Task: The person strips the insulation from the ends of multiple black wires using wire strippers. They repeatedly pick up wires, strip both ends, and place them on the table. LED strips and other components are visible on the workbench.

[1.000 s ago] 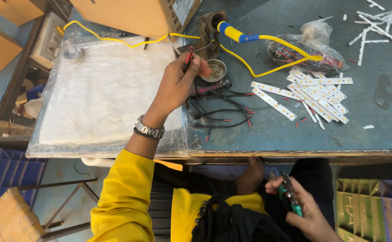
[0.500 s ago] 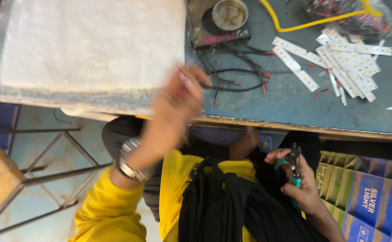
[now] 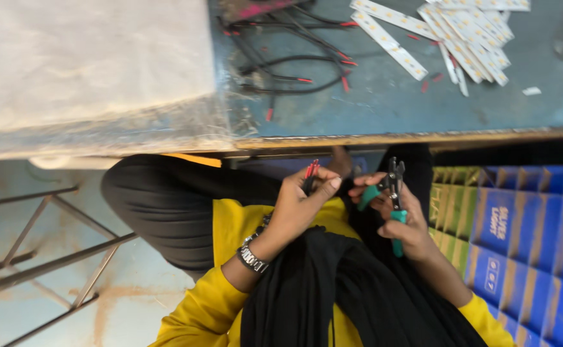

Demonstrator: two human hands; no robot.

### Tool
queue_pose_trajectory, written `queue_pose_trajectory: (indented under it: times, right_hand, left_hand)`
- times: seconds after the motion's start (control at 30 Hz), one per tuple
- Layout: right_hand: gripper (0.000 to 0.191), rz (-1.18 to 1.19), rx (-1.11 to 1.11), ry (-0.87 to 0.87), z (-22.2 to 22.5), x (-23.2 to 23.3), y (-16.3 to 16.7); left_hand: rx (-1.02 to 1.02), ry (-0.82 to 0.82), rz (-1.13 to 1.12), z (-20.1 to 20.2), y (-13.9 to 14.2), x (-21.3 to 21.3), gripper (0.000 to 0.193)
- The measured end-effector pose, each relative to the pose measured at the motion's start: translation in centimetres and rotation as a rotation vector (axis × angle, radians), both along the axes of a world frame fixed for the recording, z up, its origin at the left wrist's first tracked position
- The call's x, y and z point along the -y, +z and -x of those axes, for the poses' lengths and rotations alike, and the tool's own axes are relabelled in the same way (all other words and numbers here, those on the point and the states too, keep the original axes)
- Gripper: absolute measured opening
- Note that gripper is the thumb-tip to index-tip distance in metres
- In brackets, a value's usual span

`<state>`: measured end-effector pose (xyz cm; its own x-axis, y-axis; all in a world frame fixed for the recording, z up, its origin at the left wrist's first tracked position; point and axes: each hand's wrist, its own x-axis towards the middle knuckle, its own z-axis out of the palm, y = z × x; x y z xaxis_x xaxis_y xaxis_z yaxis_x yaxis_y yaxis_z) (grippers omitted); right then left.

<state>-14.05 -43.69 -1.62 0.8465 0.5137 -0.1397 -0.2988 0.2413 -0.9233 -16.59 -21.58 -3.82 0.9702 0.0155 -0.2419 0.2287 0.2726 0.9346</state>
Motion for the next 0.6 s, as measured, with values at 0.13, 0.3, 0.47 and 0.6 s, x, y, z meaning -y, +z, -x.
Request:
queue_pose_trajectory:
  times: [0.13,0.3,0.47,0.6]
  right_hand:
    - [0.074,-0.088,0.088,-0.050,1.8,-0.2,0.7]
    - [0.073,-0.101,0.234,-0.026,2.4,0.0,1.1]
    - [0.072,-0.054,0.271,0.004,2.5,0.4,0.9]
    - [0.075,-0.055,0.261,0.005,2.9,0.4,0.5]
  left_hand:
    - [0.024,-0.048,-0.137,-0.4,1.7,0.0,0.016]
    - [0.072,-0.139,-0.248,-1.0,4.0,0.2,0.019]
    - [0.072,-0.161,-0.311,-1.3,4.5,0.8,0.019]
    - [0.133,-0.141,-0.247,-1.6,3.5,1.1,0.016]
